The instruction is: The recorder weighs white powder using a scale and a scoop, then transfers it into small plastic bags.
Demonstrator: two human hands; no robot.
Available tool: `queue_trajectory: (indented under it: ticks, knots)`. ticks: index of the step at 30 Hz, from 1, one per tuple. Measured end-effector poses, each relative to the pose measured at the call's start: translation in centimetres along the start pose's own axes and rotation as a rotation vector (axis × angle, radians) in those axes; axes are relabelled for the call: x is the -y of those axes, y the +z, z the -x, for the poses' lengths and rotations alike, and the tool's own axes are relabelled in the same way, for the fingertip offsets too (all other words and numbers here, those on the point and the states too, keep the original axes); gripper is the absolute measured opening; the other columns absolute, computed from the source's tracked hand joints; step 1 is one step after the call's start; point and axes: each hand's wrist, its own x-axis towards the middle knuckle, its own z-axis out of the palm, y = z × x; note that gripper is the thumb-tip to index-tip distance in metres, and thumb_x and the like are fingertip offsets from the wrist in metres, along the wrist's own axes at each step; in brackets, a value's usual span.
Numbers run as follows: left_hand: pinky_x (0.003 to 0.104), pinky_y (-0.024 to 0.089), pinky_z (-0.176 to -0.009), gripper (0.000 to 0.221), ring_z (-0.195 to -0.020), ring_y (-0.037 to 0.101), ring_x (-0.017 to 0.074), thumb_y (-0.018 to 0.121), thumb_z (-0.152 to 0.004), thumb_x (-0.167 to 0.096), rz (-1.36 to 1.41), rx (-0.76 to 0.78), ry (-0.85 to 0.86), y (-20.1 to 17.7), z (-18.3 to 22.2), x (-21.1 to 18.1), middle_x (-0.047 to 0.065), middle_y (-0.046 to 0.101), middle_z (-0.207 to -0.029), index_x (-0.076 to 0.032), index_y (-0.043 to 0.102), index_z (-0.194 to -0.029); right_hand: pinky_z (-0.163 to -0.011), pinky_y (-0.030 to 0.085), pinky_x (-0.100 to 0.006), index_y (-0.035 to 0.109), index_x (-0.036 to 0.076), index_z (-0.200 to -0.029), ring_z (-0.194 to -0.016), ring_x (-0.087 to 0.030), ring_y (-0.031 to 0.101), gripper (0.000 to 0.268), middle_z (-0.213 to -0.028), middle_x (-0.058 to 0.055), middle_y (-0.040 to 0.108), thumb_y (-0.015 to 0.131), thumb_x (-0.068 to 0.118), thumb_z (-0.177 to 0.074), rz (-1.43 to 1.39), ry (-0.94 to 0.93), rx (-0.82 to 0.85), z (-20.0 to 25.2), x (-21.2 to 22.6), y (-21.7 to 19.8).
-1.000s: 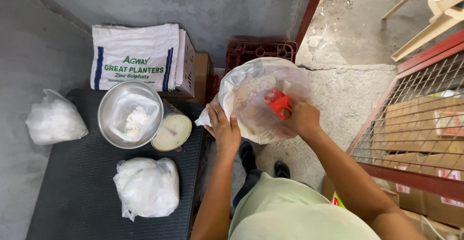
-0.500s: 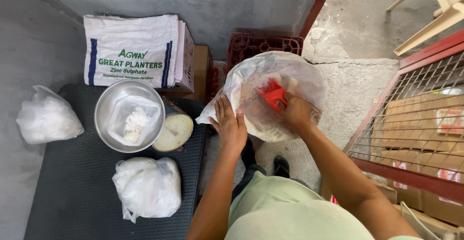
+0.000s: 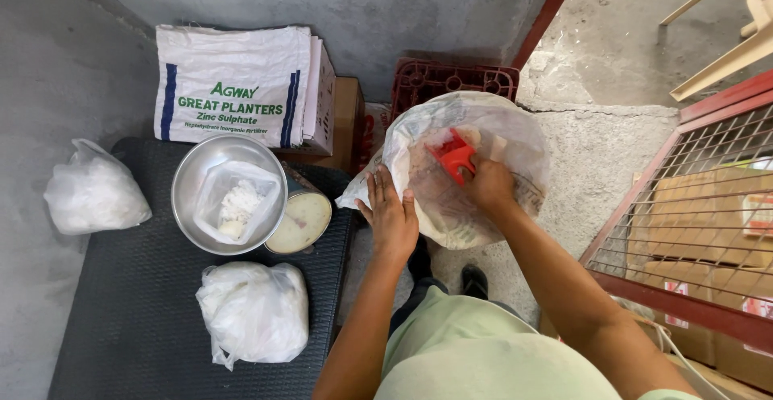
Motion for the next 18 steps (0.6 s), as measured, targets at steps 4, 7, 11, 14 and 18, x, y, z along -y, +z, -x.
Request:
queue_trajectory:
  ticks: [4, 7, 11, 14, 18]
  knots:
    - [0.069, -0.001, -0.120, 0.072, -0.159, 0.009, 0.0363, 0.042, -0.106, -0.037, 0.021, -0.024, 0.013, 1.0, 0.5, 0.5, 0.021, 0.023, -0.168, 0.002, 0.016, -0.161, -0.070, 0.053, -0.055, 0.068, 0.008, -0.094, -0.078, -0.044, 0.069, 0.025, -0.082, -0.022, 0.071, 0.073, 0.031, -0.088, -0.070, -0.022, -0.033, 2.3, 0.9, -3.6]
    - [0.069, 0.001, -0.120, 0.072, -0.159, 0.011, 0.0368, 0.045, -0.106, -0.035, 0.039, -0.055, 0.023, 1.6, 1.2, 0.7, 0.021, 0.024, -0.168, 0.003, 0.016, -0.161, -0.072, 0.054, -0.053, 0.070, 0.007, -0.096, -0.080, -0.043, 0.069, 0.025, -0.085, -0.021, 0.072, 0.074, 0.031, -0.091, -0.068, -0.061, -0.053, 4.4, -0.4, -4.8]
    - [0.069, 0.007, -0.119, 0.075, -0.156, 0.016, 0.0407, 0.052, -0.104, -0.033, 0.097, -0.110, 0.014, 2.6, 2.1, 0.6, 0.025, 0.025, -0.166, 0.003, 0.018, -0.160, -0.069, 0.056, -0.047, 0.074, 0.009, -0.105, -0.077, -0.039, 0.071, 0.029, -0.091, -0.017, 0.073, 0.077, 0.030, -0.084, -0.214, -0.144, -0.149, 7.7, -0.3, -8.6]
    - [0.066, 0.015, -0.119, 0.078, -0.154, 0.021, 0.0443, 0.057, -0.101, -0.033, 0.140, -0.182, 0.031, 3.5, 2.9, 1.0, 0.028, 0.028, -0.164, 0.003, 0.020, -0.160, -0.066, 0.056, -0.043, 0.075, 0.010, -0.106, -0.070, -0.034, 0.071, 0.030, -0.083, -0.016, 0.072, 0.078, 0.031, -0.084, -0.252, -0.098, -0.074, 9.9, -0.3, -11.7]
    - [0.061, 0.022, -0.120, 0.080, -0.151, 0.027, 0.0493, 0.063, -0.099, -0.031, 0.150, -0.331, 0.100, 3.8, 4.1, 0.9, 0.033, 0.032, -0.160, 0.006, 0.025, -0.158, -0.061, 0.054, -0.037, 0.075, 0.009, -0.099, -0.057, -0.025, 0.064, 0.030, -0.071, -0.014, 0.069, 0.082, 0.035, -0.085, -0.269, -0.071, 0.002, 11.5, -1.1, -14.5]
